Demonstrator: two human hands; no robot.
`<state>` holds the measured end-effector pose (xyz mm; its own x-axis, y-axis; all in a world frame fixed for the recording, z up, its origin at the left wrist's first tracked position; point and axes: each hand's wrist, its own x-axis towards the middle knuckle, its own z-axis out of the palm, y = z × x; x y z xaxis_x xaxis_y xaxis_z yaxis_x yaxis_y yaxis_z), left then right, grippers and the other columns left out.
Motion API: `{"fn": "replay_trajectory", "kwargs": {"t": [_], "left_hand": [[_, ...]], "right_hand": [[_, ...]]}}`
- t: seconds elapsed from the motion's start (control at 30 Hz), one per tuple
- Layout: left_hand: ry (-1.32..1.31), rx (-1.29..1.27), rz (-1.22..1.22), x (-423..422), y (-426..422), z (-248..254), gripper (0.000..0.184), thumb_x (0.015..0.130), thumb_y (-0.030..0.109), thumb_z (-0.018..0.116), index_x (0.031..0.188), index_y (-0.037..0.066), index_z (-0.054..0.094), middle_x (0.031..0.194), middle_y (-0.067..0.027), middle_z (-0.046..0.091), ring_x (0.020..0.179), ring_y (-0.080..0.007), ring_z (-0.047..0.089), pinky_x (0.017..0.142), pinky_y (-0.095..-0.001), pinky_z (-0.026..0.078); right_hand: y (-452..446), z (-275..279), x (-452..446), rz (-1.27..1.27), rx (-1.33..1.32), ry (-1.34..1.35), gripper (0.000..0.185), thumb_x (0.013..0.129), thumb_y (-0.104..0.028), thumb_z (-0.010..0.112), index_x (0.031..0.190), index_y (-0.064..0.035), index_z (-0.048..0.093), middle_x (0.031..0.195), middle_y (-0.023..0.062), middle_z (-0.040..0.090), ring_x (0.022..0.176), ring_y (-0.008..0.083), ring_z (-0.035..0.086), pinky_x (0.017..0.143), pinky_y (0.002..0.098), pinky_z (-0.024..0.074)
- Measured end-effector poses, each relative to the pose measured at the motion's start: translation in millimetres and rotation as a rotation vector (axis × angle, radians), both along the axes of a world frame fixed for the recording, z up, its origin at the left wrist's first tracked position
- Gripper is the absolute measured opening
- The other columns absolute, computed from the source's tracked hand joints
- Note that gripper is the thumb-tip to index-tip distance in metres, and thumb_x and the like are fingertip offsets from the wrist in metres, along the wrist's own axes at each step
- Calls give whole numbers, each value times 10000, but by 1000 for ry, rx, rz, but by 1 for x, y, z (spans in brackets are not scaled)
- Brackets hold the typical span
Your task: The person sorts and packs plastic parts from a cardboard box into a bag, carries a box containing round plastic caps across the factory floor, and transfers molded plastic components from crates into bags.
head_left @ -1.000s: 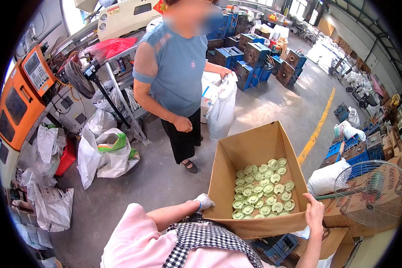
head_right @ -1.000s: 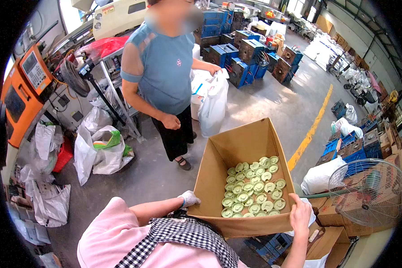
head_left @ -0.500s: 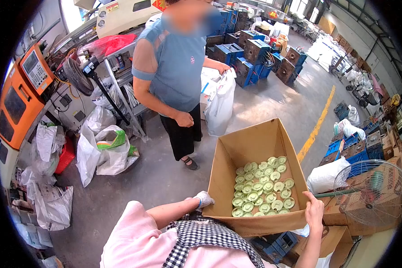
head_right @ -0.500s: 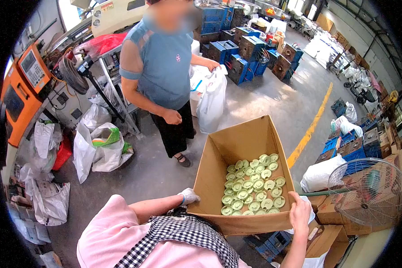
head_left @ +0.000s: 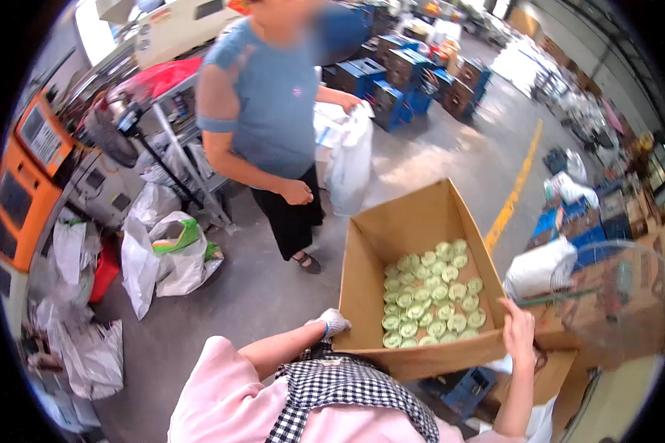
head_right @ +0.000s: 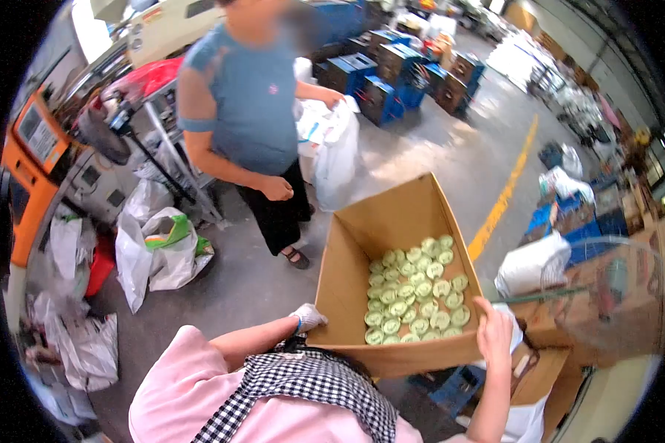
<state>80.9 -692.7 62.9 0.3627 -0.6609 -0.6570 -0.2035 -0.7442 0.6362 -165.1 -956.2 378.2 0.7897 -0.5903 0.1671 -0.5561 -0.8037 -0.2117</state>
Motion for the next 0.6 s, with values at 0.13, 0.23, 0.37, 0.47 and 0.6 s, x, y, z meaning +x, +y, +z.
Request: {"fn": "replay_trajectory", "kwargs": {"t": [0.13, 0.23, 0.37, 0.47, 0.6], "left_hand": [[-205, -57, -462, 8, -12, 30, 380, 750, 328, 629, 1013, 56, 658, 978, -138, 673, 886, -255, 651, 794, -363, 508], [127, -89, 32, 1, 6, 34, 338, 755, 292, 621, 986, 48, 660, 912, -141, 680, 832, -210, 660, 757, -334, 514], [302, -236, 251, -10, 8, 40, 305, 734, 259, 633, 912, 14, 663, 791, -139, 677, 708, -209, 648, 710, -323, 508], [229, -267, 203, -23, -38, 23, 350, 742, 265, 651, 905, -44, 653, 765, -116, 667, 689, -166, 627, 637, -319, 508], [624, -532, 421, -23, -4, 22, 332, 765, 218, 617, 1024, 13, 648, 880, -120, 687, 779, -181, 650, 702, -313, 509]], "right_hand": [[-17, -8, 3, 141, -54, 39, 331, 791, -9, 481, 1075, -128, 603, 922, 171, 643, 824, 364, 590, 735, 459, 447], [17, 32, 27, 103, -49, 182, 261, 777, -25, 505, 999, -103, 617, 783, 165, 643, 705, 360, 608, 651, 451, 469], [29, 48, 42, 187, -152, 136, 240, 784, -43, 507, 993, -91, 614, 754, 181, 641, 672, 356, 610, 658, 452, 479], [-23, 32, 56, 105, -136, 231, 243, 789, -46, 491, 969, -93, 647, 735, 195, 634, 666, 359, 616, 651, 448, 491], [9, 72, 65, 174, -214, 253, 253, 767, -28, 499, 947, -78, 669, 721, 192, 635, 680, 352, 628, 654, 427, 505]]}}
